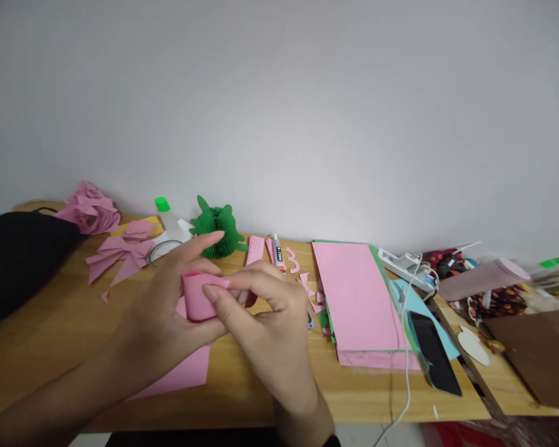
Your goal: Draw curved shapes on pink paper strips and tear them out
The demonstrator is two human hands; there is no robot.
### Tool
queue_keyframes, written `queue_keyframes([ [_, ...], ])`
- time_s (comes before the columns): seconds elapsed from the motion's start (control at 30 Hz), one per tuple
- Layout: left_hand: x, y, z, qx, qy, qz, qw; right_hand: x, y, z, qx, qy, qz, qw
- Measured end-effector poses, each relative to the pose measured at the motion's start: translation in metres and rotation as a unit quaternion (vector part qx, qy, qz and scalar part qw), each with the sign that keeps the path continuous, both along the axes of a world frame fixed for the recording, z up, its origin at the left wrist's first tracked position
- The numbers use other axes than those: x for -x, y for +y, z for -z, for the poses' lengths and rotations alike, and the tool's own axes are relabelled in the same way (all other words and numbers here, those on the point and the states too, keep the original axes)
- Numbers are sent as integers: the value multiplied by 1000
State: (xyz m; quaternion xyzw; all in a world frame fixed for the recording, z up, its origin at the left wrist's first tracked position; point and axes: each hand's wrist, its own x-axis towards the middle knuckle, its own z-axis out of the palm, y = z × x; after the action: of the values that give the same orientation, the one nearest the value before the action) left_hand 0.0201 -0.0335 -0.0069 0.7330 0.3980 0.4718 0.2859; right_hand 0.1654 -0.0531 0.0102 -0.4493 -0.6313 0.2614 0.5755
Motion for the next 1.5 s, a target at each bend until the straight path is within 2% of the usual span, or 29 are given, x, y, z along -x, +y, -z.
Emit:
queue_keyframes([
  [0.17,14,0,-15,94,-63,108,988,-9,2,4,28,32,-22,999],
  [0.23,18,2,-21,123,-96,130,979,-11,3,3,32,47,-30,998],
  [0.33,17,3,-24,133,-118,112,978,-11,2,2,37,55,-34,997],
  [0.53,10,0,-20,120,-152,72,978,-11,-3,3,44,79,-28,996],
  [0.77,9,1,-24,120,-151,113,975,-12,-4,2,45,92,-39,994],
  [0.97,10,2,-23,107,-134,74,982,-12,-5,3,52,98,-46,993],
  [1.17,11,2,-22,123,-138,67,980,-13,-5,2,48,89,-48,994],
  [1.33,9,1,-20,122,-168,80,975,-14,-4,1,45,90,-46,994],
  [1.5,8,1,-20,153,-196,94,964,-14,-4,2,45,92,-39,994],
])
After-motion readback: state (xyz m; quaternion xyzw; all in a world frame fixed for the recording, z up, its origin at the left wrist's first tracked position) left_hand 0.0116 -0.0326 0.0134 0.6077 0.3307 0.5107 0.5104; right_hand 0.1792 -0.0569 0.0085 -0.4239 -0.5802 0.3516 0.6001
